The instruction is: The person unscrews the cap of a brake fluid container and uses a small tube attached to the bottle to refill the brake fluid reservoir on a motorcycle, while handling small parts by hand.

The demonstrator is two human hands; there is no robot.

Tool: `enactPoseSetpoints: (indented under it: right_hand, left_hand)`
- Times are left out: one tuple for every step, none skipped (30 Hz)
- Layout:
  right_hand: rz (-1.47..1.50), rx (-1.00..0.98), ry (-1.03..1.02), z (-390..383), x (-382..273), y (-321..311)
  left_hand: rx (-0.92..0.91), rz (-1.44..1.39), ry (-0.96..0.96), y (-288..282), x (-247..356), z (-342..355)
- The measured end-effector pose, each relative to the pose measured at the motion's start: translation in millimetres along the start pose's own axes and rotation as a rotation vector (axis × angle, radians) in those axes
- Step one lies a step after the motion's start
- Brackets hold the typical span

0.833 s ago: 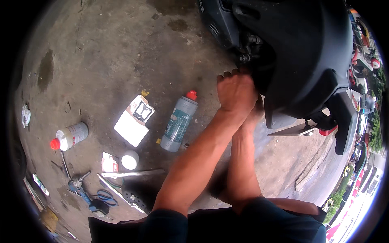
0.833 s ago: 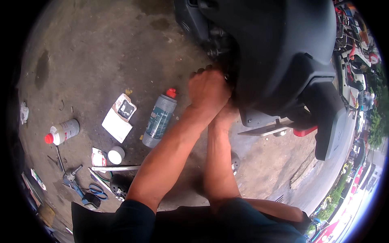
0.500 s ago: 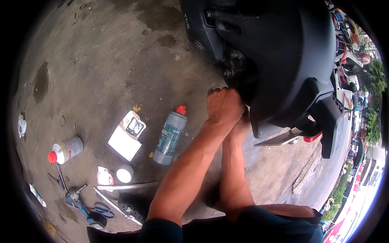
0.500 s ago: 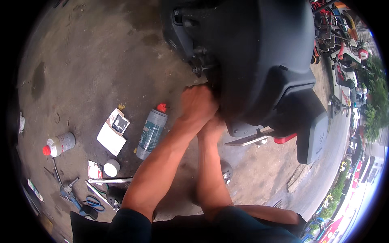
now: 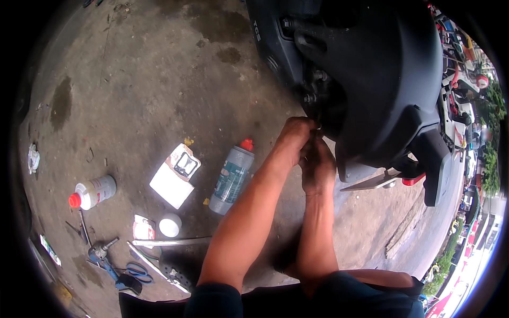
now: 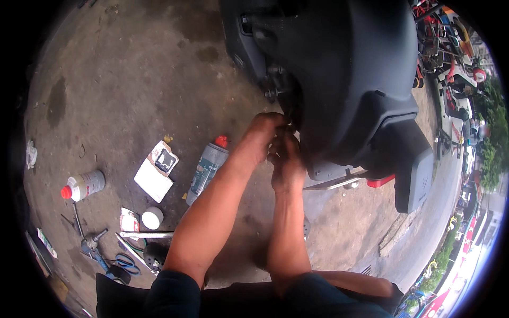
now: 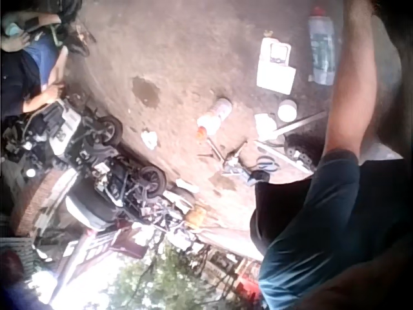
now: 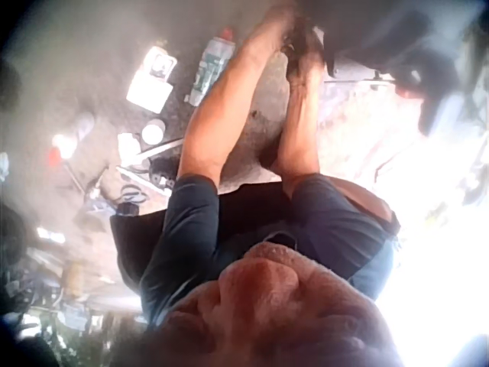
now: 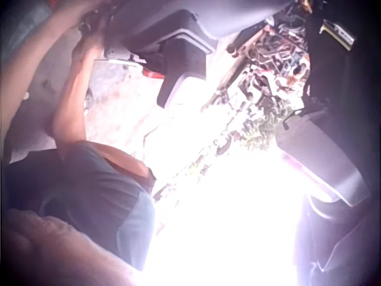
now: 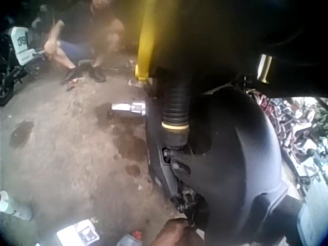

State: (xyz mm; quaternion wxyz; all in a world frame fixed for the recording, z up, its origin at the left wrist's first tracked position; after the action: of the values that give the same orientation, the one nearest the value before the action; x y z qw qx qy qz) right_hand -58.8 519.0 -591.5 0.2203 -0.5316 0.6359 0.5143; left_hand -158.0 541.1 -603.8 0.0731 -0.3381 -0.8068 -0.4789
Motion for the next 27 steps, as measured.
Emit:
enactPoseSetpoints:
  right_hand:
    - [-0.001, 0.005, 0.001, 1, 2, -3]
    - [0.044, -0.006, 0.01, 3, 6, -6]
    - [0.088, -0.016, 0.014, 5, 7, -7]
    - [0.088, -0.011, 0.013, 7, 7, -7]
    - [0.074, -0.017, -0.005, 9, 6, -6]
    - [0.06, -0.029, -0.021, 10, 7, -3]
    - [0.06, -0.031, -0.019, 10, 9, -1]
    - [0.057, 0.014, -0.023, 10, 12, -2]
    - [0.052, 0.062, -0.029, 9, 13, -3]
    - [0.049, 0.064, -0.028, 9, 15, -1]
    - [0.073, 0.068, -0.068, 9, 14, 1]
    - [0.095, 0.072, -0.11, 9, 12, 2]
    - [0.09, 0.073, -0.112, 11, 14, 0]
    - [0.117, 0.047, -0.141, 14, 17, -3]
    - [0.146, 0.021, -0.168, 15, 19, -4]
    - [0.142, 0.021, -0.168, 15, 20, -6]
    - [0.097, 0.026, -0.211, 15, 19, -8]
    - [0.054, 0.031, -0.251, 13, 17, -7]
    - [0.052, 0.032, -0.25, 13, 16, -5]
    - [0.015, 0.055, -0.259, 11, 14, -4]
    - [-0.021, 0.076, -0.269, 10, 12, -3]
    - [-0.021, 0.077, -0.268, 11, 15, -4]
    - [-0.181, 0.127, -0.315, 10, 14, -8]
    - [-0.343, 0.176, -0.363, 9, 11, -9]
    - [-0.345, 0.177, -0.362, 9, 11, -9]
    - [-0.361, 0.167, -0.391, 8, 10, -7]
    - [-0.377, 0.156, -0.42, 7, 7, -6]
  left_hand:
    - [0.009, 0.108, 0.033, -2, 2, 0]
    - [0.018, 0.217, 0.067, -3, 3, -1]
    - [0.014, 0.217, 0.063, 2, 4, -6]
    - [0.117, 0.192, 0.148, 4, 10, -18]
    - [0.22, 0.167, 0.233, 3, 14, -27]
    - [0.223, 0.167, 0.235, -1, 11, -26]
    - [0.228, 0.213, 0.364, -5, 12, -25]
    - [0.232, 0.258, 0.492, -8, 14, -25]
    - [0.231, 0.255, 0.491, -6, 14, -26]
    - [0.271, 0.405, 0.491, -3, 17, -27]
    - [0.309, 0.554, 0.489, 0, 19, -29]
    - [0.306, 0.55, 0.489, 4, 20, -31]
    - [0.302, 0.663, 0.508, 10, 22, -35]
    - [0.297, 0.777, 0.526, 15, 22, -36]
    - [0.296, 0.773, 0.526, 16, 21, -34]
    - [0.327, 0.84, 0.547, 17, 19, -31]
    - [0.358, 0.908, 0.568, 19, 18, -30]
    - [0.357, 0.906, 0.566, 20, 18, -28]
    - [0.421, 1.04, 0.623, 24, 21, -29]
    - [0.484, 1.175, 0.68, 28, 23, -31]
    - [0.484, 1.175, 0.678, 29, 23, -31]
    - [0.538, 1.277, 0.732, 33, 26, -34]
    - [0.592, 1.38, 0.785, 36, 28, -37]
    - [0.59, 1.379, 0.784, 37, 29, -37]
    - [0.537, 1.421, 0.779, 38, 29, -35]
    - [0.484, 1.461, 0.774, 41, 29, -34]
    - [0.482, 1.46, 0.775, 42, 29, -34]
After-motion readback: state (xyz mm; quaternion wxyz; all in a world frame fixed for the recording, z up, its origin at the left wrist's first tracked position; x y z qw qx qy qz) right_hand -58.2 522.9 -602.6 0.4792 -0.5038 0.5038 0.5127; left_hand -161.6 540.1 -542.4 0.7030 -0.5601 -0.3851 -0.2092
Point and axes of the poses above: each hand's wrist, its own z-axis towards the middle knuckle, its own y-axis out of the palm, x = y × z, the point moved 5 cm from there along z, towards the middle knuckle, and after that the axes turned 8 degrees about -x, right-handed, at the moved point
